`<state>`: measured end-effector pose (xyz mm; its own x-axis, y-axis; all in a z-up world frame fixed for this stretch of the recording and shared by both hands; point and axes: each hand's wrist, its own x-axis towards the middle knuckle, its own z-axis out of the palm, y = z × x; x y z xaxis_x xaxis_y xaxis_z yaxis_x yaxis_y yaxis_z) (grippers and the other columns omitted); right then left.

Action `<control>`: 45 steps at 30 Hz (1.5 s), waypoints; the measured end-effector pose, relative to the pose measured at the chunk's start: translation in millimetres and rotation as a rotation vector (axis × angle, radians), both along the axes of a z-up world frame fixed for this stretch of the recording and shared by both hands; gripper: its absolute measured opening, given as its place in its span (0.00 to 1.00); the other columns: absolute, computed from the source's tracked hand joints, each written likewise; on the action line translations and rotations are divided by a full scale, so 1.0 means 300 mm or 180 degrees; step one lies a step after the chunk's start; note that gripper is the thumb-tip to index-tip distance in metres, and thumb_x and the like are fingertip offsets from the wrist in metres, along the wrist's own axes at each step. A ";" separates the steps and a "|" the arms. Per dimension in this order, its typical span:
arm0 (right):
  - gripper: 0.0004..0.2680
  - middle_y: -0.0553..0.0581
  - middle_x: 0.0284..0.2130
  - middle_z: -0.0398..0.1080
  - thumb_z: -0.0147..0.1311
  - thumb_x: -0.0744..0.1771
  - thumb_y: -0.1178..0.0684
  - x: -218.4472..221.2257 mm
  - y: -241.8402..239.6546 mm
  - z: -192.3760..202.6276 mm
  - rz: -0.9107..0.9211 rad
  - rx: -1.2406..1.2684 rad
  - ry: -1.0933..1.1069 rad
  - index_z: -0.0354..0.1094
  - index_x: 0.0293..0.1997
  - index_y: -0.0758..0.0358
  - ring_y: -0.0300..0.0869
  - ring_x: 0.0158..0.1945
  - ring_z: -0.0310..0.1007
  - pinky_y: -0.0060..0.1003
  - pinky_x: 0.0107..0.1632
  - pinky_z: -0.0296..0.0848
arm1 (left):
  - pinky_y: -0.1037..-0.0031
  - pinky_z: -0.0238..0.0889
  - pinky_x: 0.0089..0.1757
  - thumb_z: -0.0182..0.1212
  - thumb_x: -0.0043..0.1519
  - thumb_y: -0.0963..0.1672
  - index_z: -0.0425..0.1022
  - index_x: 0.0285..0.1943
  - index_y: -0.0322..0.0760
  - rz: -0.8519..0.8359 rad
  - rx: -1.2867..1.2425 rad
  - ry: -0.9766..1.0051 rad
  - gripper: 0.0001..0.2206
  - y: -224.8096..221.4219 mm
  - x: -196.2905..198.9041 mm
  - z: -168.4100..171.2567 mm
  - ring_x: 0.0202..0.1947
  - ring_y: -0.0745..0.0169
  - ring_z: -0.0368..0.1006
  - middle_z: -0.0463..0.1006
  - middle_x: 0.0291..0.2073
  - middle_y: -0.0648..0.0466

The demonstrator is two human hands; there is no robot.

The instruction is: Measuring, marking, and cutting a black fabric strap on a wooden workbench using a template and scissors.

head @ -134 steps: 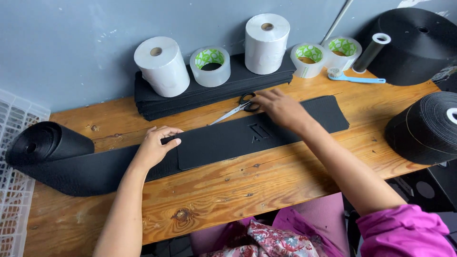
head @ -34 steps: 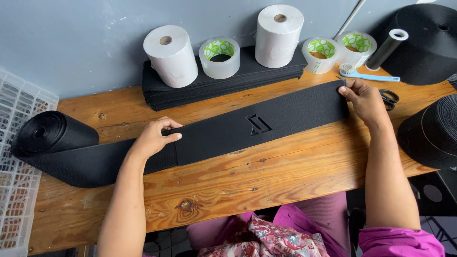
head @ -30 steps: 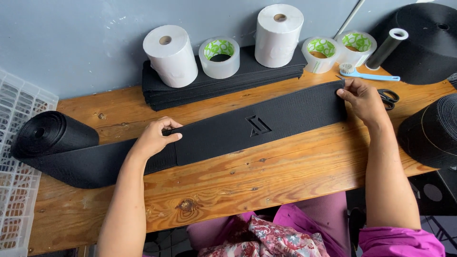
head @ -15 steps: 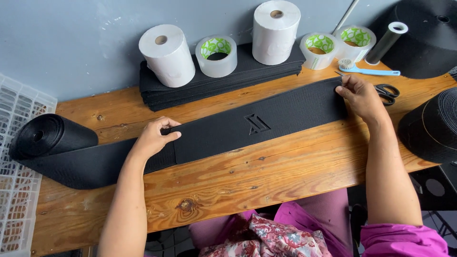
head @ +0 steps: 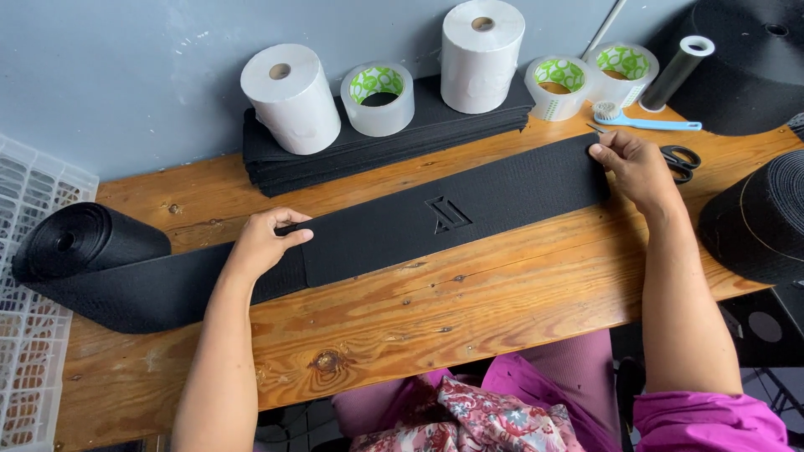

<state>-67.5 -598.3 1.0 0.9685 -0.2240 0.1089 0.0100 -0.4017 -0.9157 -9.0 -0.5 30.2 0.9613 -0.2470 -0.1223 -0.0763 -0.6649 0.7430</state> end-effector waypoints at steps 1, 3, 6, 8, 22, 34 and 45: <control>0.08 0.40 0.29 0.57 0.53 0.73 0.54 0.000 -0.003 0.000 0.0002 -0.0002 0.0001 0.60 0.36 0.50 0.29 0.35 0.54 0.25 0.43 0.55 | 0.73 0.62 0.58 0.70 0.57 0.43 0.84 0.46 0.44 0.0002 -0.0002 0.0001 0.09 0.003 0.004 -0.006 0.52 0.66 0.77 0.85 0.46 0.60; 0.08 0.41 0.28 0.58 0.54 0.73 0.54 0.000 -0.009 -0.003 -0.0012 -0.0094 0.0004 0.61 0.36 0.51 0.30 0.34 0.55 0.25 0.42 0.57 | 0.75 0.64 0.55 0.74 0.54 0.44 0.85 0.44 0.42 0.0215 0.0118 -0.0032 0.11 0.009 0.011 -0.019 0.49 0.66 0.79 0.86 0.43 0.59; 0.08 0.41 0.30 0.60 0.54 0.73 0.54 -0.003 -0.008 0.001 0.0006 -0.0024 0.0003 0.62 0.36 0.51 0.30 0.36 0.57 0.25 0.44 0.58 | 0.73 0.63 0.55 0.76 0.53 0.46 0.85 0.43 0.43 0.0502 0.0254 0.0153 0.11 -0.008 -0.015 0.042 0.51 0.65 0.78 0.86 0.44 0.60; 0.08 0.41 0.30 0.61 0.55 0.73 0.54 -0.006 -0.006 0.004 0.0003 0.0016 0.0007 0.62 0.36 0.51 0.29 0.36 0.57 0.25 0.44 0.59 | 0.73 0.63 0.55 0.75 0.54 0.45 0.85 0.43 0.42 0.0488 0.0194 0.0147 0.10 -0.010 -0.023 0.055 0.51 0.65 0.78 0.86 0.44 0.59; 0.05 0.41 0.32 0.63 0.56 0.72 0.54 -0.011 -0.007 0.010 -0.0017 0.0154 0.0043 0.65 0.38 0.52 0.29 0.38 0.59 0.25 0.45 0.59 | 0.73 0.62 0.55 0.74 0.55 0.44 0.84 0.42 0.42 0.0337 0.0103 0.0036 0.08 0.007 -0.004 0.016 0.50 0.65 0.77 0.85 0.42 0.59; 0.04 0.41 0.33 0.64 0.57 0.72 0.54 -0.008 -0.022 0.004 -0.0033 0.0143 -0.0001 0.66 0.40 0.53 0.29 0.38 0.60 0.25 0.46 0.60 | 0.72 0.62 0.55 0.73 0.56 0.45 0.83 0.42 0.43 0.0291 0.0107 -0.0014 0.08 0.019 0.013 -0.007 0.51 0.65 0.77 0.85 0.43 0.59; 0.06 0.43 0.31 0.64 0.58 0.71 0.55 -0.019 -0.014 0.020 0.0019 0.0201 0.0089 0.66 0.35 0.54 0.31 0.37 0.61 0.27 0.45 0.62 | 0.71 0.62 0.55 0.73 0.56 0.44 0.84 0.42 0.43 0.0342 0.0112 -0.0288 0.07 0.021 0.012 -0.007 0.49 0.63 0.77 0.85 0.42 0.60</control>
